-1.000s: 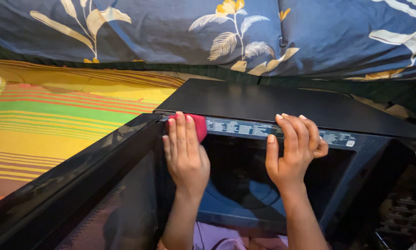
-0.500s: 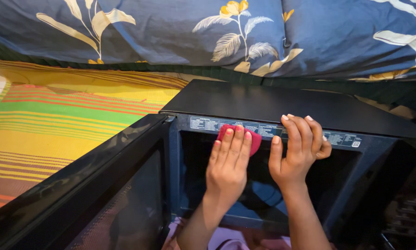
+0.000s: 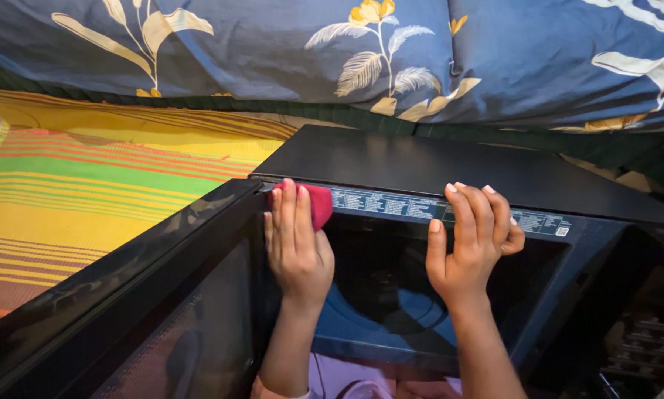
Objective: The person scrubs the interior and exterior surfaces of a black microwave using a purple toothbrush, then wipes the surfaces with a red cloth. The person cleans the door frame, control panel area, and interior walls and floor of the microwave.
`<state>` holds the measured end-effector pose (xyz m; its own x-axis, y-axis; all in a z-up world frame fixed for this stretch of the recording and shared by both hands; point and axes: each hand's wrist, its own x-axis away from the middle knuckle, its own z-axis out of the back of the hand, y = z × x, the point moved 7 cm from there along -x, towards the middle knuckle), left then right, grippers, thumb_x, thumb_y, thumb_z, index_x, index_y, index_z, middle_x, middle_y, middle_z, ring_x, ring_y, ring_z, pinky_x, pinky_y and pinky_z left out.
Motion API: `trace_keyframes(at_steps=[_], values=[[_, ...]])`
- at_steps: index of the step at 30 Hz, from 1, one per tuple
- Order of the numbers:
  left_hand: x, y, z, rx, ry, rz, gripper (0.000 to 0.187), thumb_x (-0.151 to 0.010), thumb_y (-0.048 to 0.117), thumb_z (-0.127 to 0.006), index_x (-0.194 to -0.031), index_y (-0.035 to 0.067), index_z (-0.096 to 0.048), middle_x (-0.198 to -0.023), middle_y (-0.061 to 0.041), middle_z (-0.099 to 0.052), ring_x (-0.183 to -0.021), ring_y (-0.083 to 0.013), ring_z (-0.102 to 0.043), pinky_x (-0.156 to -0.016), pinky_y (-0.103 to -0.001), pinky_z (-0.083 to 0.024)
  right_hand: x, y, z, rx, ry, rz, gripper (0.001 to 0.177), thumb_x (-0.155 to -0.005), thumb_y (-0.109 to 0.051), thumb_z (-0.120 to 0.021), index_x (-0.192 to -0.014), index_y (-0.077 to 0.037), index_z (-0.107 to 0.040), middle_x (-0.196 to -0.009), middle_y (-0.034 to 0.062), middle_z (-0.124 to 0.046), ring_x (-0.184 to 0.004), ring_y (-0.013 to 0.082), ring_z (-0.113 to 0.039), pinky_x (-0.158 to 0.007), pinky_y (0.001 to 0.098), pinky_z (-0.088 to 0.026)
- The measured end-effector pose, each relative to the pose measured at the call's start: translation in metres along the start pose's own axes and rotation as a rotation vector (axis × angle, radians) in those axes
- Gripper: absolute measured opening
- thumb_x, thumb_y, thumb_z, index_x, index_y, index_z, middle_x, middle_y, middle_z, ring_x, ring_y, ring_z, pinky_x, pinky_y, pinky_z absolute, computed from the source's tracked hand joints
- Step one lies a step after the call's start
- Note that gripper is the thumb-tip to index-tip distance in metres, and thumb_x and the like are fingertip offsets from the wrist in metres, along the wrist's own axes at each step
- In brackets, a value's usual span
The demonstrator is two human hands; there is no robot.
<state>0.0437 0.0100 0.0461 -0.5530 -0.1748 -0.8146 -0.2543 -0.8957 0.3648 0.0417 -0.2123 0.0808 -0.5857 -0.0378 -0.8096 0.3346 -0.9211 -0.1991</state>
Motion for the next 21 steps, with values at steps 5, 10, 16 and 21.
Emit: trace_keyframes(at_steps=[5, 10, 16, 21], values=[[0.009, 0.008, 0.008, 0.078, 0.186, 0.010, 0.039, -0.096, -0.001, -0.066, -0.133, 0.000, -0.058, -0.141, -0.018, -0.056, -0.140, -0.0416, -0.051, -0.120, -0.052, -0.039, 0.000, -0.001, -0.001, 0.015, 0.035, 0.023, 0.039, -0.103, -0.026, -0.059, -0.137, -0.008, -0.064, -0.140, 0.0060, -0.063, -0.143, 0.0301, -0.045, -0.114, 0.0450, -0.020], [0.006, 0.015, 0.007, 0.070, 0.094, -0.059, 0.037, -0.095, -0.002, -0.066, -0.130, 0.005, -0.064, -0.140, -0.013, -0.061, -0.138, -0.0353, -0.056, -0.115, -0.048, -0.041, 0.002, 0.001, -0.004, 0.018, 0.056, 0.027, 0.039, -0.103, -0.027, -0.059, -0.137, -0.007, -0.065, -0.140, 0.0069, -0.064, -0.143, 0.0304, -0.046, -0.115, 0.0453, -0.019], [-0.006, 0.016, 0.012, 0.053, 0.021, -0.174, 0.038, -0.093, -0.002, -0.065, -0.129, 0.011, -0.063, -0.144, -0.007, -0.062, -0.139, -0.0318, -0.057, -0.113, -0.048, -0.042, 0.005, 0.004, -0.008, 0.023, 0.064, 0.031, 0.040, -0.104, -0.027, -0.057, -0.137, -0.007, -0.065, -0.139, 0.0071, -0.064, -0.143, 0.0308, -0.045, -0.115, 0.0458, -0.018], [-0.015, 0.012, 0.022, -0.031, 0.057, 0.000, 0.039, -0.096, -0.005, -0.065, -0.133, 0.004, -0.057, -0.146, -0.013, -0.061, -0.138, -0.0346, -0.058, -0.110, -0.042, -0.046, 0.006, 0.005, -0.010, 0.024, 0.061, 0.033, 0.041, -0.104, -0.027, -0.057, -0.138, -0.006, -0.065, -0.140, 0.0074, -0.064, -0.144, 0.0309, -0.044, -0.115, 0.0454, -0.018]])
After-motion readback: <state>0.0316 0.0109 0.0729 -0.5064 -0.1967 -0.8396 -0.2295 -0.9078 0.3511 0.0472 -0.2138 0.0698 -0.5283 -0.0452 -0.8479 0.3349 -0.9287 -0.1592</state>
